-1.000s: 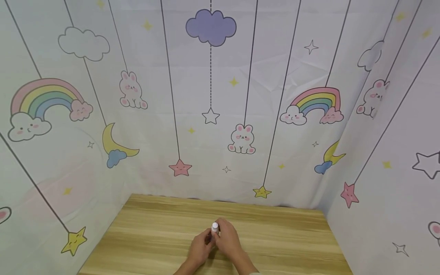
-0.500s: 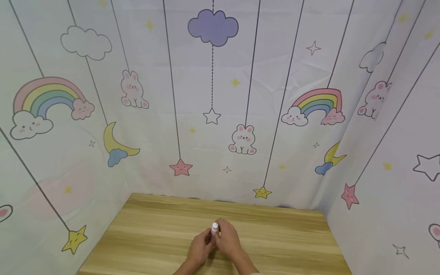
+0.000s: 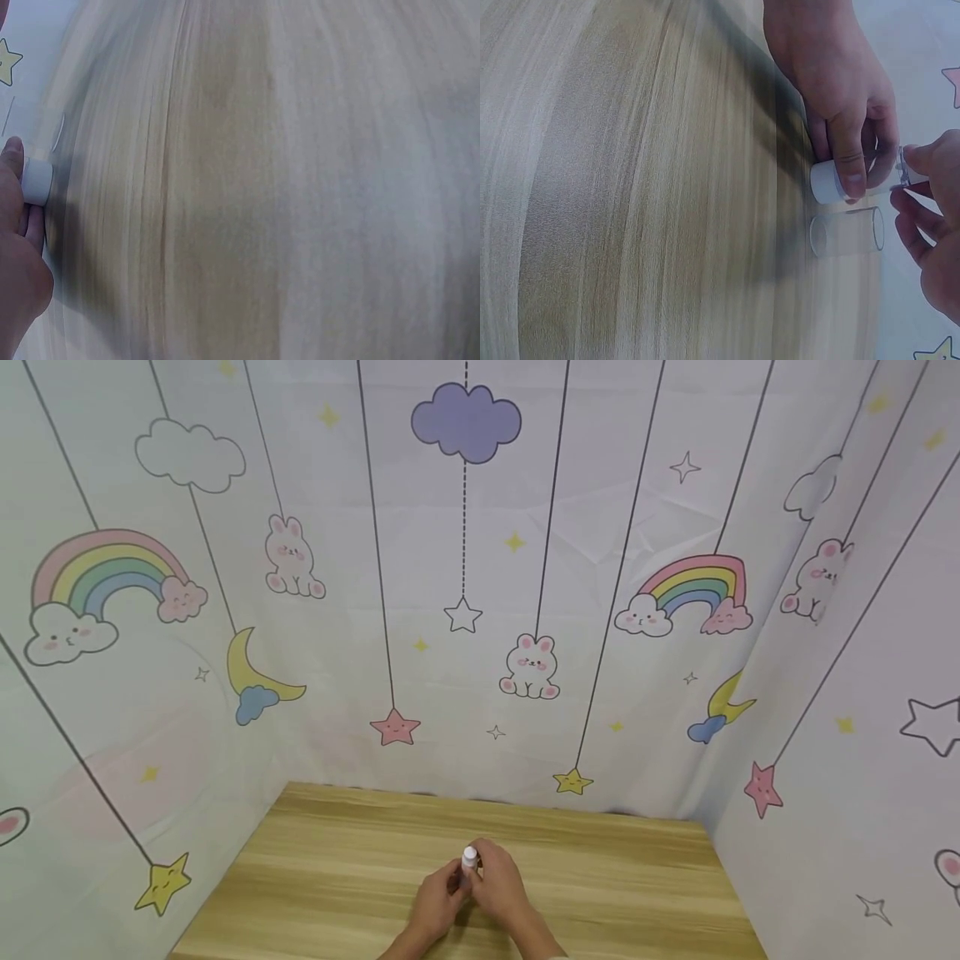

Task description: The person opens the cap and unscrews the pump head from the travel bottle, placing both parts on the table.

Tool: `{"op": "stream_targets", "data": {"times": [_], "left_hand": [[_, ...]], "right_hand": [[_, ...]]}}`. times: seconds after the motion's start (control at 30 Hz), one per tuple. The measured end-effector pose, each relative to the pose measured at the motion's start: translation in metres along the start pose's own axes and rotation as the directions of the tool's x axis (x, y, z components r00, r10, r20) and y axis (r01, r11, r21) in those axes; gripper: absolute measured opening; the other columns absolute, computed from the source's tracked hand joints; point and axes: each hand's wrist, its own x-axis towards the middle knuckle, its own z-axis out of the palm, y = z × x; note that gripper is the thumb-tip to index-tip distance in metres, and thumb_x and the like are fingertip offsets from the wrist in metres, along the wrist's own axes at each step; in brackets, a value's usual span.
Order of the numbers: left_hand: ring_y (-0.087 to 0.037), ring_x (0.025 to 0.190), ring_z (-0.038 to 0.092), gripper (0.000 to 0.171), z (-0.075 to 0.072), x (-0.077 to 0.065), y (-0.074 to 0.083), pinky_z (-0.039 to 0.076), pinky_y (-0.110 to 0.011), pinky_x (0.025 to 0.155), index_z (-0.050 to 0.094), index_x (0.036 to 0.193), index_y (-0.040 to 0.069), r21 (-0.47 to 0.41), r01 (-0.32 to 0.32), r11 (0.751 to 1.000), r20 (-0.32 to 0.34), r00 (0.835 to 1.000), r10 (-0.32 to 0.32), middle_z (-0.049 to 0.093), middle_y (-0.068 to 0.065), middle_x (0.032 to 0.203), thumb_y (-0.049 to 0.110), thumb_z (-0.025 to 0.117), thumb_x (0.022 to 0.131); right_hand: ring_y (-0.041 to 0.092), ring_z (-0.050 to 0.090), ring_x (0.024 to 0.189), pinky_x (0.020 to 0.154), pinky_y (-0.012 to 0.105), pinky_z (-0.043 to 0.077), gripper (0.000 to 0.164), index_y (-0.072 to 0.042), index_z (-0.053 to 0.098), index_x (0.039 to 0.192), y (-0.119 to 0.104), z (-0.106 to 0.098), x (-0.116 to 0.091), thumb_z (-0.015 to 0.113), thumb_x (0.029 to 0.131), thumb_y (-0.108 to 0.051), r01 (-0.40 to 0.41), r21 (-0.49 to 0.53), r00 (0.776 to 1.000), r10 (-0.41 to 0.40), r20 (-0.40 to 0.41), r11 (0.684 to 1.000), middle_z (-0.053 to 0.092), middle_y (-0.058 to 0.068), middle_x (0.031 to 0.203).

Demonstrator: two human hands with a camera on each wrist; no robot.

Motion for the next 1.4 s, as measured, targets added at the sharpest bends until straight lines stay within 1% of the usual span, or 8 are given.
{"op": "stream_targets", "data": {"times": [0.17, 0.4, 0.6, 0.73, 0.83, 1.0, 1.23, 1.4], "left_hand": [[-0.028, 0.106, 0.076, 0.034, 0.001, 0.000, 0.000, 0.063, -0.040, 0.088, 0.073, 0.126, 0.009, -0.002, -0.005, 1.000, -0.009, 1.000, 0.005, 0.078, -0.011, 0.117, 0.002, 0.079, 0.092], [-0.030, 0.103, 0.077, 0.034, 0.001, 0.000, 0.001, 0.064, -0.041, 0.086, 0.073, 0.124, 0.008, 0.015, -0.037, 0.999, -0.028, 0.999, 0.037, 0.078, -0.013, 0.116, 0.002, 0.080, 0.091], [-0.021, 0.099, 0.076, 0.028, 0.002, 0.000, 0.001, 0.063, -0.037, 0.084, 0.075, 0.122, 0.012, 0.029, -0.014, 0.999, -0.035, 0.999, 0.015, 0.080, -0.006, 0.110, 0.003, 0.076, 0.096], [-0.017, 0.099, 0.075, 0.025, 0.002, 0.000, 0.000, 0.063, -0.036, 0.082, 0.075, 0.121, 0.013, 0.036, -0.009, 0.999, -0.037, 0.999, 0.010, 0.080, -0.004, 0.109, 0.004, 0.074, 0.097], [-0.016, 0.098, 0.074, 0.024, 0.002, 0.000, -0.001, 0.062, -0.035, 0.080, 0.076, 0.118, 0.015, 0.038, -0.004, 0.999, -0.035, 0.999, 0.006, 0.080, -0.004, 0.109, 0.005, 0.075, 0.097], [-0.019, 0.098, 0.075, 0.024, 0.002, -0.001, 0.000, 0.063, -0.036, 0.081, 0.076, 0.113, 0.017, 0.031, -0.003, 1.000, -0.040, 0.999, 0.004, 0.080, -0.004, 0.108, 0.003, 0.077, 0.094], [-0.027, 0.105, 0.076, 0.028, 0.003, -0.001, -0.001, 0.064, -0.039, 0.087, 0.075, 0.120, 0.012, -0.007, -0.002, 1.000, -0.017, 1.000, 0.002, 0.079, -0.011, 0.116, 0.002, 0.078, 0.094], [-0.025, 0.104, 0.077, 0.029, 0.004, 0.001, -0.002, 0.064, -0.037, 0.086, 0.074, 0.121, 0.010, -0.010, -0.010, 1.000, -0.020, 1.000, 0.010, 0.079, -0.010, 0.115, 0.002, 0.079, 0.093]], "right_hand": [[0.013, 0.064, 0.089, 0.073, 0.030, 0.057, 0.019, -0.012, 0.066, 0.105, 0.000, 0.001, 0.000, 0.079, 0.094, -0.003, -0.001, -0.004, 1.000, 0.001, -0.003, 1.000, 0.068, -0.004, 0.098], [0.016, 0.065, 0.091, 0.075, 0.031, 0.058, 0.020, -0.010, 0.066, 0.109, -0.003, 0.003, -0.002, 0.078, 0.093, -0.004, 0.003, -0.018, 0.999, -0.004, -0.044, 1.000, 0.068, -0.002, 0.101], [0.024, 0.067, 0.101, 0.084, 0.043, 0.059, 0.029, -0.006, 0.065, 0.117, -0.006, 0.002, -0.002, 0.079, 0.092, -0.009, -0.043, -0.008, 0.999, 0.043, -0.023, 0.999, 0.070, 0.003, 0.110], [0.025, 0.065, 0.102, 0.084, 0.042, 0.059, 0.038, -0.001, 0.065, 0.123, -0.007, 0.002, -0.001, 0.082, 0.093, -0.017, -0.065, -0.024, 0.998, 0.064, -0.027, 0.998, 0.069, 0.007, 0.113], [0.022, 0.064, 0.099, 0.081, 0.038, 0.059, 0.036, -0.004, 0.066, 0.119, -0.007, 0.002, 0.000, 0.083, 0.094, -0.023, -0.098, -0.042, 0.994, 0.097, -0.041, 0.994, 0.067, 0.005, 0.110], [0.014, 0.060, 0.089, 0.074, 0.031, 0.055, 0.027, -0.011, 0.066, 0.108, -0.009, 0.003, 0.001, 0.084, 0.093, -0.024, -0.124, -0.043, 0.991, 0.121, -0.064, 0.991, 0.062, -0.002, 0.099], [0.011, 0.056, 0.081, 0.069, 0.028, 0.051, 0.023, -0.010, 0.065, 0.099, -0.011, 0.004, -0.001, 0.086, 0.089, -0.012, -0.084, -0.045, 0.992, 0.079, -0.100, 0.995, 0.058, -0.004, 0.091], [0.012, 0.060, 0.084, 0.072, 0.029, 0.055, 0.023, -0.010, 0.066, 0.101, -0.010, 0.004, -0.002, 0.086, 0.089, -0.010, -0.076, -0.027, 0.992, 0.072, -0.103, 0.997, 0.061, -0.003, 0.094]]}}
